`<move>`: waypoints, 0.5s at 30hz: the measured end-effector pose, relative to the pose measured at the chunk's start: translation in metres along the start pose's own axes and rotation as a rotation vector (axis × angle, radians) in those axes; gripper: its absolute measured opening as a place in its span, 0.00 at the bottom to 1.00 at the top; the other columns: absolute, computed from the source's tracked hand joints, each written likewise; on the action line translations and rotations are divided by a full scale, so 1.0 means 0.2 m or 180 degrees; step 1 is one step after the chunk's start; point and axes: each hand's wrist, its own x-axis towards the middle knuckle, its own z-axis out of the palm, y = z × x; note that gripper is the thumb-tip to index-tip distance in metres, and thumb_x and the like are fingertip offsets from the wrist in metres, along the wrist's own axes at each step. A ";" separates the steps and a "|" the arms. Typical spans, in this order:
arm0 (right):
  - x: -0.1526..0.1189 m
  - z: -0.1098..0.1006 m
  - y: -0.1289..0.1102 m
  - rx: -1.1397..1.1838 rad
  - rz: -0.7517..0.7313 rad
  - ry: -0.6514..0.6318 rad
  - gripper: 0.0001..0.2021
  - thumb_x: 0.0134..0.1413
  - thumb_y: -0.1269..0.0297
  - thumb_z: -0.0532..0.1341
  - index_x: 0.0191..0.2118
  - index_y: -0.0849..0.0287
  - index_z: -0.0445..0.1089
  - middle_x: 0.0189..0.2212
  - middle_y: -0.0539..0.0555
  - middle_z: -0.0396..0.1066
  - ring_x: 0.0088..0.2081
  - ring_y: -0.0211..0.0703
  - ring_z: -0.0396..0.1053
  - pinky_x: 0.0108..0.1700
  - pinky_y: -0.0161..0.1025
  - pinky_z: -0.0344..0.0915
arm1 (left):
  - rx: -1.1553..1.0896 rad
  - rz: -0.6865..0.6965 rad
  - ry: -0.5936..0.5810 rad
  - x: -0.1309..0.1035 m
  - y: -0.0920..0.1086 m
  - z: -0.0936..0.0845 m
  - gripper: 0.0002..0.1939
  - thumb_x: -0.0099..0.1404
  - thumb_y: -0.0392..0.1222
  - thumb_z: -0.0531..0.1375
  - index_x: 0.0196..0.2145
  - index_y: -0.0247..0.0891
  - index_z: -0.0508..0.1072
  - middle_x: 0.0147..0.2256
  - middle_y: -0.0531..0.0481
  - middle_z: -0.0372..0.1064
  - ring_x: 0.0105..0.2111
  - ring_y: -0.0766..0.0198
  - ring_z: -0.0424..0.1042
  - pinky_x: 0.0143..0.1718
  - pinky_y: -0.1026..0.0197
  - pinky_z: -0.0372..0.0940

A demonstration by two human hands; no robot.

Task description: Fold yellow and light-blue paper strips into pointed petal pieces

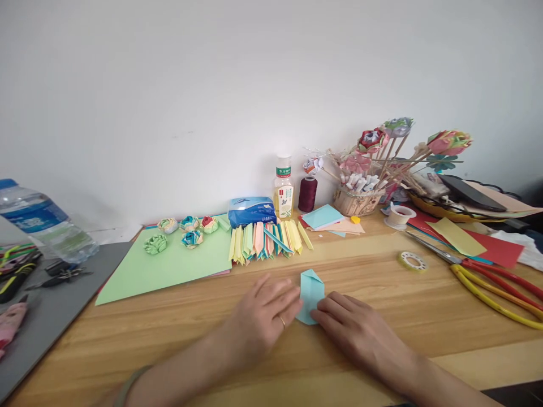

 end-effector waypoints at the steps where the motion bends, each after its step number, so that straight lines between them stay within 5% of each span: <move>1: 0.02 0.01 0.00 0.0030 0.0036 0.0010 0.12 0.63 0.71 0.48 0.35 0.60 0.68 0.29 0.55 0.68 0.31 0.43 0.64 0.33 0.39 0.62 | -0.0036 0.0038 0.0063 0.00 0.02 0.00 0.16 0.70 0.33 0.46 0.50 0.35 0.68 0.49 0.44 0.69 0.53 0.58 0.62 0.56 0.49 0.54; 6: 0.06 0.01 0.04 0.0753 0.0376 -0.0200 0.10 0.60 0.72 0.51 0.38 0.59 0.70 0.34 0.55 0.69 0.37 0.42 0.66 0.37 0.37 0.64 | -0.0075 -0.0030 0.0270 0.00 0.08 0.01 0.16 0.70 0.32 0.45 0.40 0.34 0.73 0.38 0.48 0.73 0.44 0.60 0.66 0.53 0.52 0.57; 15: 0.07 -0.03 0.05 0.1020 0.0521 -0.0478 0.09 0.60 0.70 0.53 0.36 0.57 0.70 0.35 0.54 0.69 0.37 0.42 0.67 0.38 0.37 0.63 | -0.0082 -0.0116 0.0188 -0.01 0.09 0.01 0.16 0.67 0.29 0.44 0.37 0.31 0.72 0.40 0.42 0.73 0.39 0.59 0.68 0.46 0.54 0.62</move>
